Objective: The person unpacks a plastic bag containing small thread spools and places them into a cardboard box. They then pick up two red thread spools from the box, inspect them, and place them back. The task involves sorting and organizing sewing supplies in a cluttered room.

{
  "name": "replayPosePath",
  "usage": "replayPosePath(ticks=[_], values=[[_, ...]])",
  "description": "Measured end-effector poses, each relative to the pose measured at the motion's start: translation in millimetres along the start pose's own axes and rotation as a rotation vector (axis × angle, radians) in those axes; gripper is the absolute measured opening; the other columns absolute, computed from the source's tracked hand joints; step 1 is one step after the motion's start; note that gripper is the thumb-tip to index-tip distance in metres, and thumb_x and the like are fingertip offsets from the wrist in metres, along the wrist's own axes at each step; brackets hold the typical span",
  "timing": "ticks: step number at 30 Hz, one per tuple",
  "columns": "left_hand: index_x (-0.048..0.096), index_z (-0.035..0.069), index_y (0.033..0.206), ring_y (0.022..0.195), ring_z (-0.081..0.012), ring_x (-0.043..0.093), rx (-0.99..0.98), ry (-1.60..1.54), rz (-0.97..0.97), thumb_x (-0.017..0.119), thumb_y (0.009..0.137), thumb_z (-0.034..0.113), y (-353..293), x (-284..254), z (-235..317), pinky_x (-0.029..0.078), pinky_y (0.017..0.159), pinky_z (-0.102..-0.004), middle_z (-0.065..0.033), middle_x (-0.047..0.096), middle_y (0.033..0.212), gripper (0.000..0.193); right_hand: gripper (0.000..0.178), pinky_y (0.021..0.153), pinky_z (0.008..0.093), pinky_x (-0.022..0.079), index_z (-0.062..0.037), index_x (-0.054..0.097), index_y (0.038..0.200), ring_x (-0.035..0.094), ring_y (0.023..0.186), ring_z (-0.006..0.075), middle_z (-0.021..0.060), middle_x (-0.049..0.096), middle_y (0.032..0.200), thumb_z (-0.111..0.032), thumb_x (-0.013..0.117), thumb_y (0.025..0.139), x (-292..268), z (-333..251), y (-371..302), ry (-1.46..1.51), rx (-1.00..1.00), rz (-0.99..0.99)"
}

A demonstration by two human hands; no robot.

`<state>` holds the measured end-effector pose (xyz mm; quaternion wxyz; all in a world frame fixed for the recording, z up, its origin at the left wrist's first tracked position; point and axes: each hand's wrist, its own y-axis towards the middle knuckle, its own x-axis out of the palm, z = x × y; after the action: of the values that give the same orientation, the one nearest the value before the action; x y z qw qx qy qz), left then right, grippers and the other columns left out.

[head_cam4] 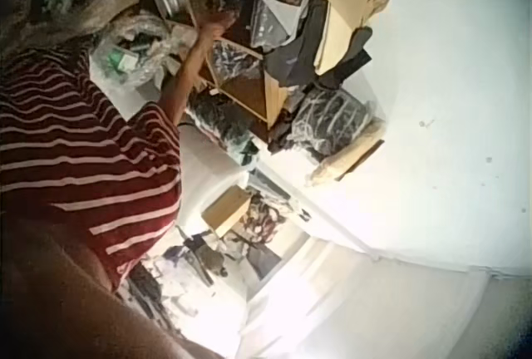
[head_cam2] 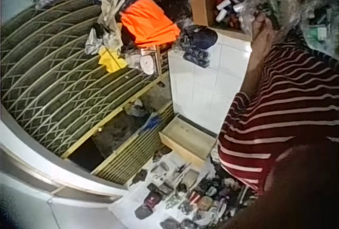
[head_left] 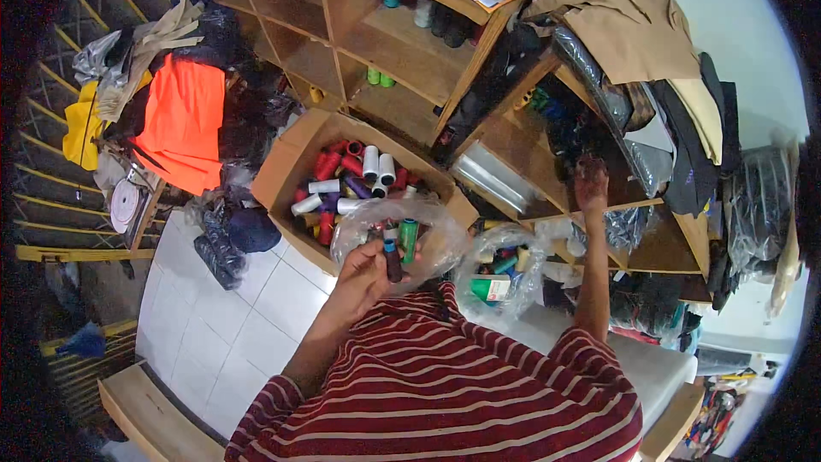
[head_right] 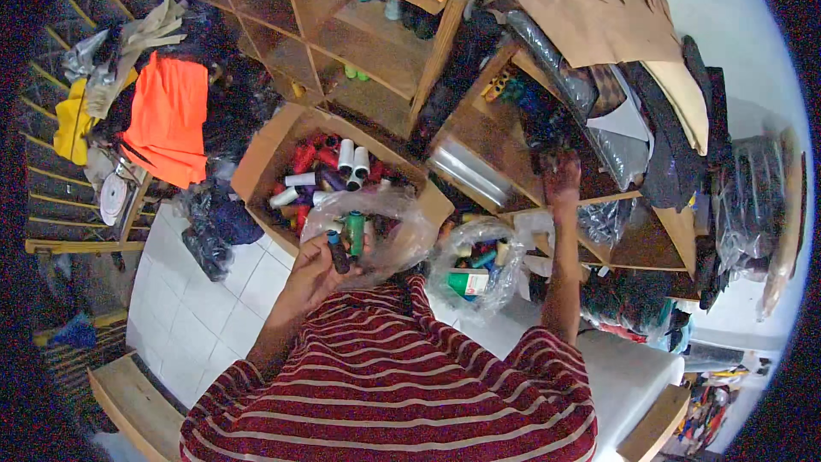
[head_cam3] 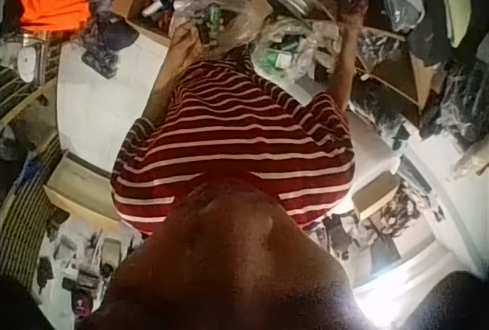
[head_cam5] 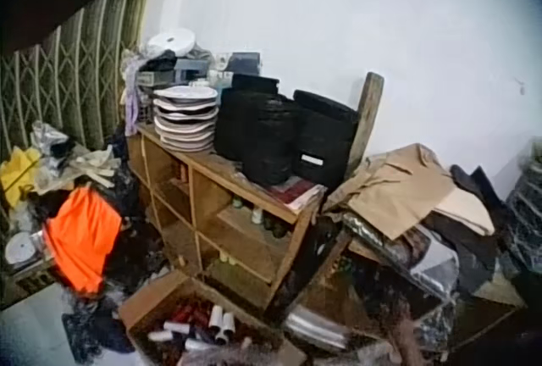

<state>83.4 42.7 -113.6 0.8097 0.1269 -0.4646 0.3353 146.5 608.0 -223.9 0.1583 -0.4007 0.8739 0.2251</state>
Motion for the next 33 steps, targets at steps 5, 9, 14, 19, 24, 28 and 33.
replayPosePath(ticks=[5, 9, 14, 19, 24, 28, 33], values=[[0.052, 0.003, 0.118, 0.116, -0.0281, 0.055, -0.003, -0.037, 0.017, 0.052, 0.096, 0.021, -4.1, 2.3, -4.4, 0.052, 0.090, -0.0393, -0.0176, 0.054, 0.127, 0.028, 0.038, 0.098, 0.0478, 0.041, -0.0148, 0.050, 0.126, 0.050, 0.117, 0.0232, 0.0084, 0.053, 0.129, -0.033, 0.042, 0.094, -37.7, 33.8, 46.6, -0.990, 0.012, -0.201], [0.052, 0.003, 0.118, 0.117, -0.0278, 0.055, 0.012, -0.032, 0.059, 0.055, 0.094, 0.023, -11.1, 6.9, -5.6, 0.050, 0.091, -0.0398, -0.0167, 0.054, 0.126, 0.031, 0.040, 0.102, 0.0476, 0.037, -0.0158, 0.054, 0.124, 0.049, 0.121, 0.0211, 0.0065, 0.054, 0.130, -0.037, 0.036, 0.094, -48.7, 98.3, 74.4, -1.211, -0.025, -0.284], [0.050, 0.004, 0.125, 0.117, -0.0264, 0.054, -0.019, 0.012, 0.112, 0.057, 0.093, 0.025, -9.7, 12.3, -1.7, 0.049, 0.091, -0.0392, -0.0152, 0.054, 0.127, 0.039, 0.043, 0.106, 0.0495, 0.032, -0.0142, 0.054, 0.124, 0.046, 0.124, 0.0218, 0.0058, 0.054, 0.131, -0.038, 0.036, 0.094, -32.3, 73.3, 62.2, -1.574, 0.186, -0.416], [0.051, 0.004, 0.125, 0.117, -0.0261, 0.054, 0.014, 0.036, 0.091, 0.057, 0.093, 0.026, -12.1, 6.2, -8.5, 0.050, 0.090, -0.0388, -0.0155, 0.054, 0.127, 0.039, 0.045, 0.109, 0.0515, 0.025, -0.0137, 0.048, 0.129, 0.041, 0.129, 0.0254, 0.0076, 0.051, 0.135, -0.040, 0.035, 0.094, -27.1, 47.8, 60.3, -1.660, 0.136, -0.406], [0.052, 0.003, 0.123, 0.115, -0.0261, 0.055, 0.010, 0.037, 0.072, 0.059, 0.092, 0.028, -7.2, 12.4, -4.0, 0.049, 0.091, -0.0386, -0.0159, 0.055, 0.125, 0.041, 0.050, 0.112, 0.0531, 0.015, -0.0143, 0.037, 0.137, 0.034, 0.134, 0.0304, 0.0107, 0.045, 0.140, -0.042, 0.035, 0.096, -49.5, 87.5, 56.4, -1.569, -0.699, 0.079], [0.052, 0.001, 0.122, 0.115, -0.0265, 0.056, 0.020, 0.066, 0.131, 0.060, 0.091, 0.030, -13.1, 16.3, 0.5, 0.049, 0.092, -0.0385, -0.0170, 0.055, 0.125, 0.043, 0.048, 0.112, 0.0521, 0.018, -0.0155, 0.038, 0.136, 0.036, 0.133, 0.0302, 0.0093, 0.047, 0.138, -0.043, 0.035, 0.096, -6.3, 23.5, 55.6, -1.648, 0.156, -0.460], [0.052, 0.001, 0.121, 0.114, -0.0271, 0.057, 0.014, 0.033, 0.104, 0.059, 0.092, 0.029, -9.7, 16.8, 0.2, 0.050, 0.089, -0.0382, -0.0180, 0.055, 0.124, 0.040, 0.039, 0.096, 0.0425, 0.033, -0.0096, 0.050, 0.125, 0.048, 0.113, 0.0249, 0.0088, 0.056, 0.123, -0.032, 0.047, 0.093, -6.3, -24.8, 19.3, -1.156, -0.143, -0.065]])
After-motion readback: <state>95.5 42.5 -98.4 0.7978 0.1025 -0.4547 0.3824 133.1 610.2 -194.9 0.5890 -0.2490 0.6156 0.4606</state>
